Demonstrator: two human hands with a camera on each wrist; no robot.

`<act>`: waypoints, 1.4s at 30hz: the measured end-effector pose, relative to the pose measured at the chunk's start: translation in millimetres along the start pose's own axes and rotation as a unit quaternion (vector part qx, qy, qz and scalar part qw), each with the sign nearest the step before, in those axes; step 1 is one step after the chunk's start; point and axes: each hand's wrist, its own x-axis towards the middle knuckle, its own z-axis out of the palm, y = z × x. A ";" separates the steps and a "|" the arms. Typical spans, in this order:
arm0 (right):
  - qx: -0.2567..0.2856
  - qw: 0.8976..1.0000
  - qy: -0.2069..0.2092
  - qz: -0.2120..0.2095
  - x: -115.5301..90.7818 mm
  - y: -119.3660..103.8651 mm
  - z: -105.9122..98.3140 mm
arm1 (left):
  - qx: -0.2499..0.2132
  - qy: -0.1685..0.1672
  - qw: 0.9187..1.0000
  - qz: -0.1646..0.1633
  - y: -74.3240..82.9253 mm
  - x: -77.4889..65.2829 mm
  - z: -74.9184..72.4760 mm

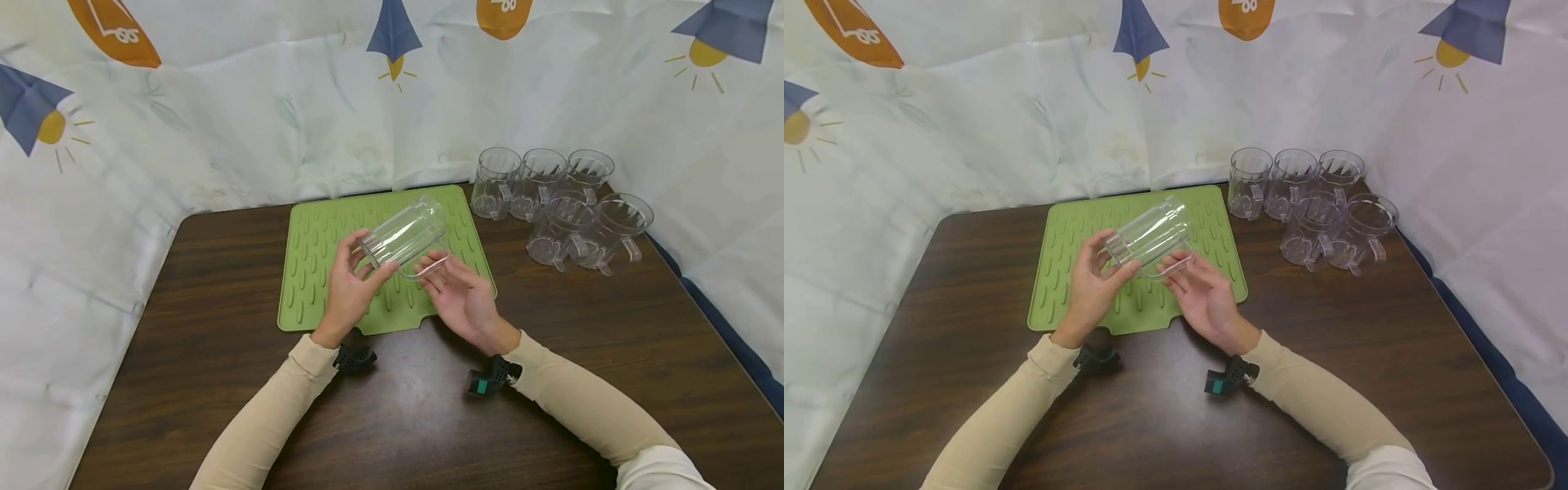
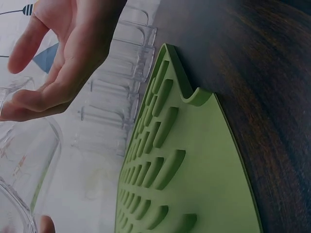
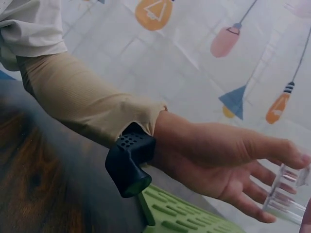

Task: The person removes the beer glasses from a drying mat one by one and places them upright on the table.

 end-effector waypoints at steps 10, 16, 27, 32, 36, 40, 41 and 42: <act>0.028 0.998 -0.058 -0.028 -0.2 8.2 2.6 | -0.014 -0.003 1.000 0.000 -1.4 -0.1 1.8; 0.036 0.997 -0.050 -0.045 0.0 8.7 5.2 | -0.022 -0.003 1.000 -0.001 -0.2 -0.9 2.3; 0.041 0.996 -0.042 -0.070 1.4 1.3 13.4 | -0.028 -0.002 1.000 -0.004 2.5 -0.9 3.6; 0.053 0.995 -0.038 -0.080 3.3 -0.9 17.8 | -0.026 -0.004 1.000 -0.006 4.3 -0.5 3.6; 0.059 0.993 -0.042 -0.090 5.8 -2.1 20.8 | -0.034 -0.002 0.999 0.001 7.2 2.0 3.7; 0.057 0.993 -0.039 -0.094 4.9 -3.2 22.3 | -0.044 -0.004 0.999 0.009 10.2 3.9 4.1; 0.058 0.993 -0.041 -0.095 4.6 -3.4 22.4 | -0.045 -0.006 0.999 0.010 10.5 4.2 4.1; 0.057 0.993 -0.042 -0.095 4.2 -3.7 22.7 | -0.046 -0.008 0.999 0.010 11.0 4.1 4.1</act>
